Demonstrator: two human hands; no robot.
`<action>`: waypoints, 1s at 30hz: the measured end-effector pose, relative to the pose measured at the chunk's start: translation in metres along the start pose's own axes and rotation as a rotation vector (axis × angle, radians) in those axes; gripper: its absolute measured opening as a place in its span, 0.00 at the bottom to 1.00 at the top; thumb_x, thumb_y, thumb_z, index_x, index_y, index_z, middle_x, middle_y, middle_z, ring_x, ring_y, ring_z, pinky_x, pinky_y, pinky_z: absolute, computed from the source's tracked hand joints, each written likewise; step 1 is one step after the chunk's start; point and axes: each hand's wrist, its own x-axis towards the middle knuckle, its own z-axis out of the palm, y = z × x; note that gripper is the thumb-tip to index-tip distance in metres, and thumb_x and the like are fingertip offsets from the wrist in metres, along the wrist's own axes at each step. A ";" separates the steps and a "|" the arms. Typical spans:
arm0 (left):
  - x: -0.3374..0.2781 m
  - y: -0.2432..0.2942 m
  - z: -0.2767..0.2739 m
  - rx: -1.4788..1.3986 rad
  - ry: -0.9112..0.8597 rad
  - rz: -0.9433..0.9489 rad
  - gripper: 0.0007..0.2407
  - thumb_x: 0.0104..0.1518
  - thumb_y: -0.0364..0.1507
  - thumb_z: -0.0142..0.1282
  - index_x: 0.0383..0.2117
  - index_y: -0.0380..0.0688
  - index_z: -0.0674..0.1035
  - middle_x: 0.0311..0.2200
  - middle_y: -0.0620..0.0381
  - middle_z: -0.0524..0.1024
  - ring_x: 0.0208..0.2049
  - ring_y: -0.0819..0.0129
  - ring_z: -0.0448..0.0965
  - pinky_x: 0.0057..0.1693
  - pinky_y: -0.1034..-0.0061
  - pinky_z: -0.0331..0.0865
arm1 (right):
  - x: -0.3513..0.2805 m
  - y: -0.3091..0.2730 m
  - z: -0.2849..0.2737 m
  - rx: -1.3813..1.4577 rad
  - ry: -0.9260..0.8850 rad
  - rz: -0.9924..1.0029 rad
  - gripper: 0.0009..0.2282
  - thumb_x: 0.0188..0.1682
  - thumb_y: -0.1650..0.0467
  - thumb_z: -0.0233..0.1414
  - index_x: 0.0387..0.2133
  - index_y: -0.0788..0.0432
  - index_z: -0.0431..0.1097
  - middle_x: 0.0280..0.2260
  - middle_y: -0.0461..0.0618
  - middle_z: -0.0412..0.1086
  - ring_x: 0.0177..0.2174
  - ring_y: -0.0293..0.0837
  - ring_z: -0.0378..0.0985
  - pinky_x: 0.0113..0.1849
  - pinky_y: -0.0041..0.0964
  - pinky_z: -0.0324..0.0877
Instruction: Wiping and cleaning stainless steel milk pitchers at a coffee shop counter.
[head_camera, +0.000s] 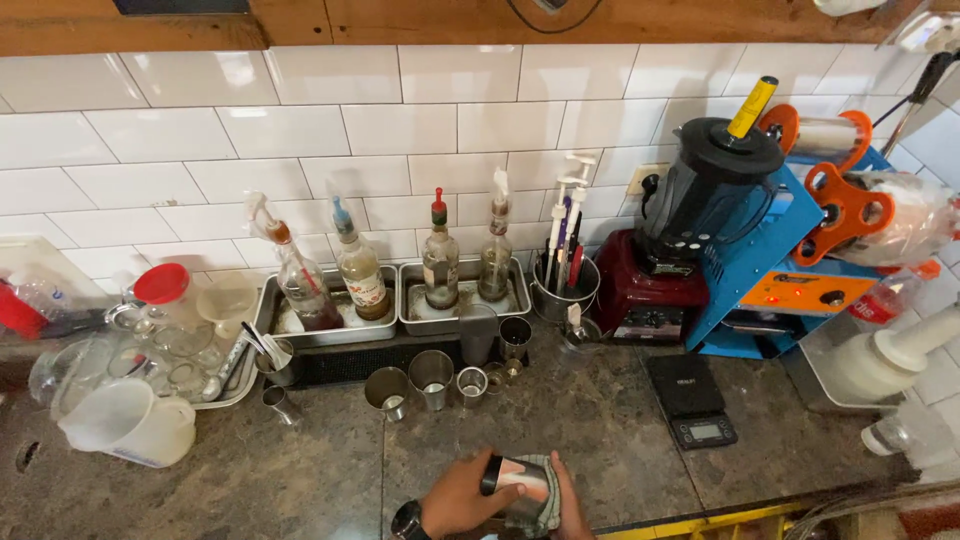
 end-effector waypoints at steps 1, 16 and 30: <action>0.001 -0.004 0.003 0.014 0.064 0.021 0.21 0.58 0.51 0.57 0.45 0.48 0.76 0.25 0.61 0.75 0.23 0.68 0.73 0.33 0.70 0.63 | 0.005 0.002 -0.003 -0.047 -0.049 -0.087 0.25 0.60 0.59 0.40 0.43 0.75 0.70 0.40 0.66 0.74 0.36 0.58 0.76 0.41 0.53 0.69; 0.001 -0.001 0.010 0.026 0.085 0.005 0.21 0.59 0.53 0.56 0.43 0.48 0.78 0.27 0.60 0.77 0.24 0.67 0.75 0.34 0.70 0.66 | 0.027 0.015 -0.028 0.086 -0.233 0.100 0.37 0.55 0.51 0.35 0.55 0.78 0.67 0.50 0.74 0.73 0.43 0.66 0.79 0.44 0.58 0.75; 0.006 -0.010 0.013 0.032 0.001 0.003 0.22 0.62 0.54 0.50 0.41 0.47 0.74 0.25 0.61 0.70 0.21 0.68 0.68 0.32 0.66 0.61 | 0.101 0.060 -0.105 0.245 -0.418 0.220 0.44 0.51 0.47 0.36 0.65 0.81 0.48 0.61 0.83 0.58 0.52 0.73 0.71 0.51 0.61 0.73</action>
